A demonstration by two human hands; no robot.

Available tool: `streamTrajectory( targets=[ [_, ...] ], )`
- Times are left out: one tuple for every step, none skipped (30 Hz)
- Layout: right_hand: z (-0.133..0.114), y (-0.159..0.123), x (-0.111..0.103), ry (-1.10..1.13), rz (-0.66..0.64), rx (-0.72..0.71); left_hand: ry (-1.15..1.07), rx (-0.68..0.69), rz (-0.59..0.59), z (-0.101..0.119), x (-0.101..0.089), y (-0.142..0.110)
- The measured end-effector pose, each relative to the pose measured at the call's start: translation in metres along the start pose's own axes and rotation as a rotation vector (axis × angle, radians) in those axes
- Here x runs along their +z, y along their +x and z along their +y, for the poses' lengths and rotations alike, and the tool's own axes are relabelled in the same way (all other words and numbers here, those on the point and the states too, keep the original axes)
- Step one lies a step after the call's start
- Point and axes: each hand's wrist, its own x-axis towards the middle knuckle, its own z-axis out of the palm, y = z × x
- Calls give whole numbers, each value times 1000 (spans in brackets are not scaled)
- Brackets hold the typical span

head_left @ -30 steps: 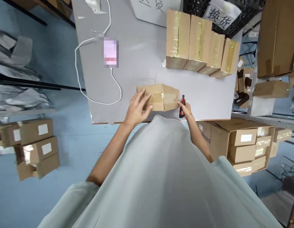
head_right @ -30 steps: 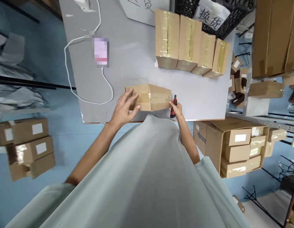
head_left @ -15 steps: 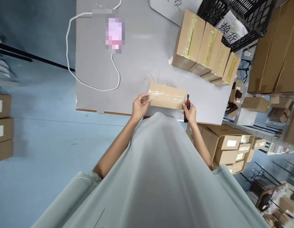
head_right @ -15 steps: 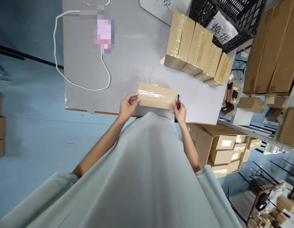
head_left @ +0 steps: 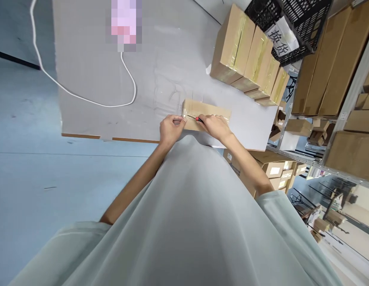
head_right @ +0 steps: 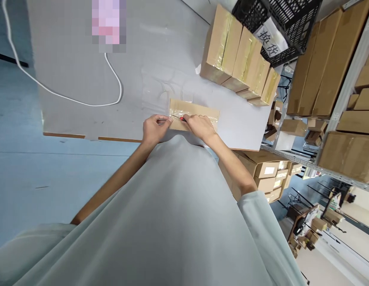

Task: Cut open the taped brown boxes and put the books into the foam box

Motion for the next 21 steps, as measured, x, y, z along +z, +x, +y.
streamTrajectory(
  targets=[
    [-2, 3, -2, -28, -20, 0, 4, 8, -7, -2, 0, 1],
    [-3, 6, -3, -51, -37, 2, 9, 17, -14, -4, 0, 2],
    [-3, 8, -4, -71, -51, 3, 15, 27, -20, -6, 0, 3],
    [-3, 10, -5, -89, -64, 4, 22, 36, -27, -9, 0, 5],
    [-3, 12, -5, -104, -74, 4, 28, 45, -34, -11, 0, 6],
    [-3, 14, -5, -117, -81, 2, 32, 53, -42, -13, 0, 7],
    [-3, 15, -5, -128, -84, -1, 35, 61, -50, -15, 0, 7],
    [-3, 17, -6, -135, -85, -5, 35, 66, -55, -16, 0, 8],
    [-3, 18, -6, -140, -85, -11, 35, 71, -58, -17, 0, 8],
    [-3, 19, -6, -142, -86, -17, 36, 74, -59, -18, 0, 9],
    [-3, 20, -7, -143, -87, -22, 37, 75, -59, -18, 1, 9],
    [-2, 21, -7, -142, -88, -26, 38, 75, -59, -19, 1, 9],
    [-2, 22, -8, -141, -91, -30, 39, 74, -59, -19, 1, 9],
    [-1, 23, -8, -140, -94, -34, 39, 72, -59, -19, 1, 9],
    [-1, 23, -9, -142, -96, -37, 39, 70, -57, -19, 1, 9],
    [0, 24, -10, -145, -98, -42, 37, 68, -54, -20, 2, 9],
    [0, 25, -10, -148, -98, -48, 36, 65, -49, -20, 2, 10],
    [0, 25, -11, -152, -96, -57, 35, 61, -46, -20, 2, 10],
    [-1, 26, -12, -153, -94, -68, 33, 55, -44, -20, 3, 10],
    [-2, 27, -12, -150, -93, -81, 31, 48, -42, -20, 3, 10],
    [-5, 29, -13, -142, -98, -100, 30, 42, -40, -20, 3, 10]
  ],
)
